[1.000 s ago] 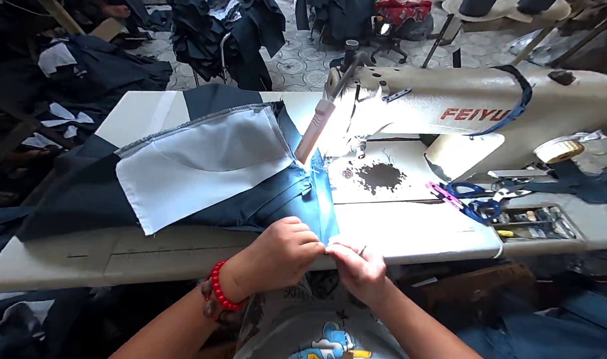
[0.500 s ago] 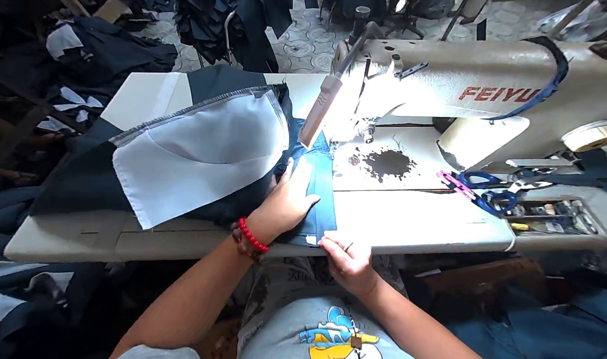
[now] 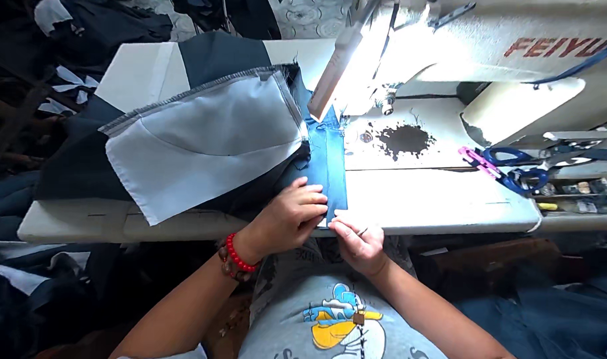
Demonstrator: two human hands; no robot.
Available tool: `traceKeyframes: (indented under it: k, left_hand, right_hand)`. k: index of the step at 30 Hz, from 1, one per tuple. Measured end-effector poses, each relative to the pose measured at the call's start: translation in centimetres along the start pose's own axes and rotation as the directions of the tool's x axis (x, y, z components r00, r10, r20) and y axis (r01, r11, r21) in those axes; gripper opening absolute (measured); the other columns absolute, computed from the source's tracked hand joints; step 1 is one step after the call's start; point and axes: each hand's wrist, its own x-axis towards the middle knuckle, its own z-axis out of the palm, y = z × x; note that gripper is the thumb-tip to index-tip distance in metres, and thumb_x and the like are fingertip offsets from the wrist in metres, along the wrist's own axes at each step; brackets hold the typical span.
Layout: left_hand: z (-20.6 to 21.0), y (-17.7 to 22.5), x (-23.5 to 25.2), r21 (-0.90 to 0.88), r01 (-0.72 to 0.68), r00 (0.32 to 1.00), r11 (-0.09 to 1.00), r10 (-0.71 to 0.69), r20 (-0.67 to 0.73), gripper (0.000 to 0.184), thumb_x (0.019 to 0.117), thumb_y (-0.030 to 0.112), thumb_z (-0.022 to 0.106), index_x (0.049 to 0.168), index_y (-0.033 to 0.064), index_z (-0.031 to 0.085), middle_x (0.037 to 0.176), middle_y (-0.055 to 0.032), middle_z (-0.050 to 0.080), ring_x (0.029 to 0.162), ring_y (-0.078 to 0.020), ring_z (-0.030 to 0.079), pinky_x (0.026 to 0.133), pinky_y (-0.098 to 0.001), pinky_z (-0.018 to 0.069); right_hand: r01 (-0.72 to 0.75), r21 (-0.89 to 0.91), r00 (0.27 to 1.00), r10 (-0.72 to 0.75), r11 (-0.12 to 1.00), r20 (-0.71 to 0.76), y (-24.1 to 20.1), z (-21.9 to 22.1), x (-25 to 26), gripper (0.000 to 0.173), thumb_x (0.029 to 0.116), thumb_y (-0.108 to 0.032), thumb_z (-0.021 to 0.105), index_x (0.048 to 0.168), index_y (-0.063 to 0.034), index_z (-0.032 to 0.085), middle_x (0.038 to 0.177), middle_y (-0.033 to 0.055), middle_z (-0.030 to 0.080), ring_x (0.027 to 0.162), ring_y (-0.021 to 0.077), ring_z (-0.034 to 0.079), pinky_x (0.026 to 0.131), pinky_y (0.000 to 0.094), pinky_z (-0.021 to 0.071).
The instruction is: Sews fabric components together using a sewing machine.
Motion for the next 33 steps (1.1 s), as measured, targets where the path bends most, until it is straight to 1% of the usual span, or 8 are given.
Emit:
traceKeyframes:
  k: [4, 9, 11, 16, 18, 22, 29, 33]
  left_hand:
    - [0.6, 1.6, -1.3, 0.025, -0.079, 0.995, 0.997, 0.08, -0.053, 0.03, 0.0991, 0.029, 0.064, 0.102, 0.0018, 0.077, 0.105, -0.0138, 0.076, 0.109, -0.0262, 0.072, 0.103, -0.0404, 0.0543]
    - [1.9, 1.5, -1.7, 0.097, -0.148, 0.973, 0.984, 0.163, -0.164, 0.018, 0.0998, 0.008, 0.061, 0.096, -0.0002, 0.077, 0.095, -0.0152, 0.077, 0.098, -0.0264, 0.074, 0.093, -0.0357, 0.0584]
    - [1.9, 1.4, -1.7, 0.083, -0.173, 0.968, 0.981, 0.185, -0.171, 0.018, 0.0997, 0.006, 0.059, 0.095, -0.0006, 0.076, 0.094, -0.0156, 0.077, 0.096, -0.0261, 0.075, 0.091, -0.0343, 0.0587]
    - [-0.3, 1.9, 0.3, 0.023, -0.069, 0.996, 0.997, 0.07, -0.054, 0.023, 0.0991, 0.01, 0.055, 0.089, 0.0017, 0.075, 0.091, -0.0117, 0.075, 0.089, -0.0204, 0.073, 0.081, -0.0301, 0.0587]
    - [-1.0, 1.9, 1.2, 0.116, 0.015, 0.999, 0.993, -0.011, -0.043, 0.024, 0.0966, 0.007, 0.053, 0.095, -0.0009, 0.076, 0.101, -0.0149, 0.076, 0.099, -0.0255, 0.074, 0.087, -0.0364, 0.0602]
    - [-0.6, 1.1, 1.7, 0.247, 0.091, 0.996, 0.965, -0.092, -0.007, 0.029, 0.0924, 0.001, 0.053, 0.108, -0.0026, 0.077, 0.12, -0.0186, 0.074, 0.117, -0.0337, 0.07, 0.102, -0.0449, 0.0545]
    - [0.5, 1.5, 0.8, 0.305, 0.084, 0.994, 0.949, -0.1, 0.039, 0.029, 0.0981, 0.008, 0.053, 0.113, 0.0017, 0.077, 0.121, -0.0157, 0.074, 0.121, -0.0346, 0.068, 0.106, -0.0503, 0.0505]
    - [-0.5, 1.0, 2.6, 0.256, 0.046, 0.998, 0.965, -0.057, 0.034, 0.025, 0.0958, 0.007, 0.053, 0.097, 0.0014, 0.077, 0.106, -0.0143, 0.077, 0.108, -0.0312, 0.073, 0.1, -0.0452, 0.0549]
  right_hand:
    - [-0.034, 0.014, 0.999, 0.034, 0.999, 0.014, 0.0, -0.1, 0.0, 0.014, 0.0995, -0.007, 0.06, 0.095, -0.0051, 0.073, 0.092, 0.0118, 0.077, 0.096, 0.0185, 0.074, 0.086, 0.0299, 0.0575]
    - [0.002, -0.025, 1.0, -0.003, 1.0, -0.006, 0.2, 0.0, -0.2, 0.015, 0.1003, -0.01, 0.058, 0.097, -0.008, 0.073, 0.094, 0.0093, 0.077, 0.101, 0.0191, 0.073, 0.089, 0.0309, 0.0553]
    - [0.025, -0.038, 1.0, -0.025, 0.999, -0.004, 0.4, 0.0, -0.3, 0.015, 0.1024, -0.011, 0.056, 0.1, -0.0093, 0.071, 0.097, 0.0082, 0.076, 0.107, 0.0196, 0.07, 0.094, 0.031, 0.0525]
    - [0.018, -0.002, 1.0, -0.018, 1.0, -0.001, 0.4, 0.0, 0.1, 0.016, 0.1009, -0.008, 0.056, 0.096, -0.0058, 0.071, 0.094, 0.0119, 0.077, 0.097, 0.0187, 0.074, 0.089, 0.03, 0.0565]
    - [0.019, -0.01, 1.0, -0.019, 1.0, 0.005, 0.4, 0.0, 0.2, 0.017, 0.1008, -0.009, 0.055, 0.096, -0.0059, 0.071, 0.094, 0.0119, 0.077, 0.098, 0.0183, 0.074, 0.088, 0.0287, 0.056]
    - [0.019, -0.022, 1.0, -0.019, 1.0, 0.003, 0.4, 0.0, 0.2, 0.015, 0.1003, -0.008, 0.056, 0.096, -0.0064, 0.071, 0.095, 0.0118, 0.077, 0.098, 0.0187, 0.074, 0.086, 0.0282, 0.0558]
    - [-0.002, -0.012, 1.0, 0.002, 1.0, 0.013, 0.3, -0.2, 0.4, 0.015, 0.0985, -0.008, 0.058, 0.094, -0.0064, 0.072, 0.094, 0.012, 0.077, 0.098, 0.018, 0.074, 0.086, 0.0274, 0.0556]
    - [-0.04, -0.018, 0.999, 0.04, 0.999, 0.032, 0.0, -0.4, 0.9, 0.014, 0.0964, -0.007, 0.059, 0.092, -0.0066, 0.073, 0.094, 0.0108, 0.077, 0.096, 0.0166, 0.074, 0.087, 0.0258, 0.0555]
